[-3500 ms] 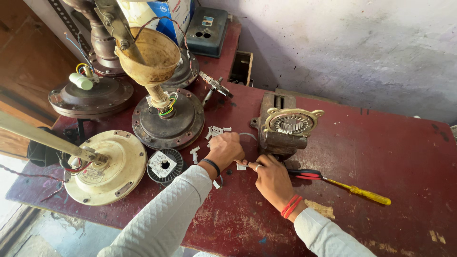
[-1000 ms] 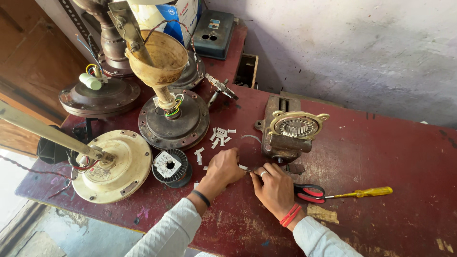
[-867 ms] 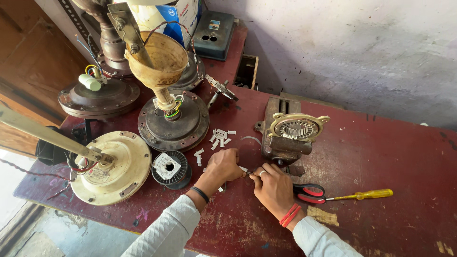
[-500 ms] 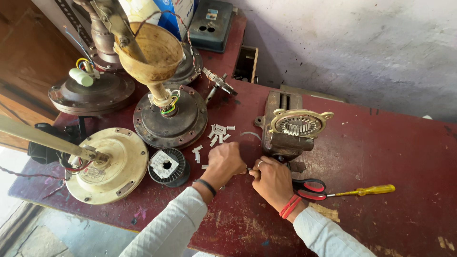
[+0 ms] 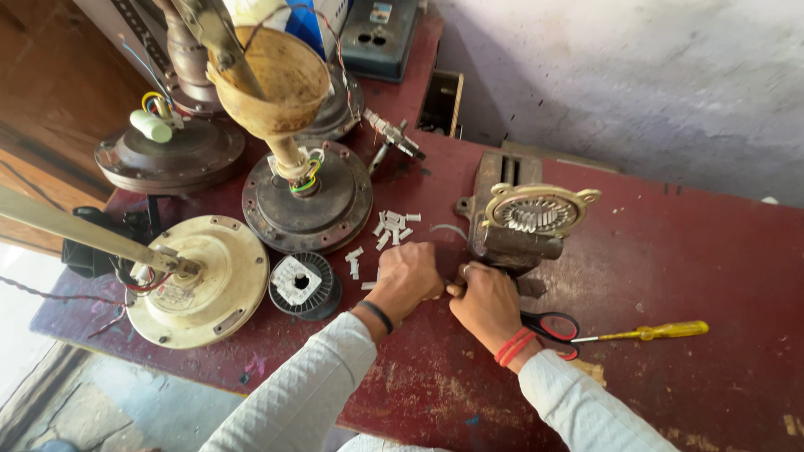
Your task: The person cuts small white plastic pieces with scissors and inserts them into slots on a motor component clamped in a vise. The person repeats this process for multiple slots on the component.
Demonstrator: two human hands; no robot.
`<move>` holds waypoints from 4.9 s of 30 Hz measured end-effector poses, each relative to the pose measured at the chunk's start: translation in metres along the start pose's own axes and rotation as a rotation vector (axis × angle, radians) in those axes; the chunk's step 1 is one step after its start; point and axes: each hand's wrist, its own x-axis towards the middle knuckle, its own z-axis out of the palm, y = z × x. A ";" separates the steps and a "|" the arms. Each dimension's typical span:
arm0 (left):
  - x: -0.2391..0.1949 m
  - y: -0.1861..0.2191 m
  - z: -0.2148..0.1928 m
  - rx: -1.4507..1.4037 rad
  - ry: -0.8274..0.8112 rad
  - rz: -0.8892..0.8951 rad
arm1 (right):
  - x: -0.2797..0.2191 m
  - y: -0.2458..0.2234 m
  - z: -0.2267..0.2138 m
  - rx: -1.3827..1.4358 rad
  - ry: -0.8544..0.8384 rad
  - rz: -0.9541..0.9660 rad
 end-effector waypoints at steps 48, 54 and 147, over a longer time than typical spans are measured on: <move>-0.070 0.007 0.065 -0.540 0.726 0.084 | -0.054 -0.003 -0.012 0.116 0.245 -0.198; -0.071 -0.009 0.067 -0.451 0.807 0.396 | -0.059 -0.005 -0.007 0.107 0.319 -0.154; -0.039 -0.046 0.051 -0.445 0.650 0.399 | -0.032 -0.010 0.016 -0.017 0.260 -0.235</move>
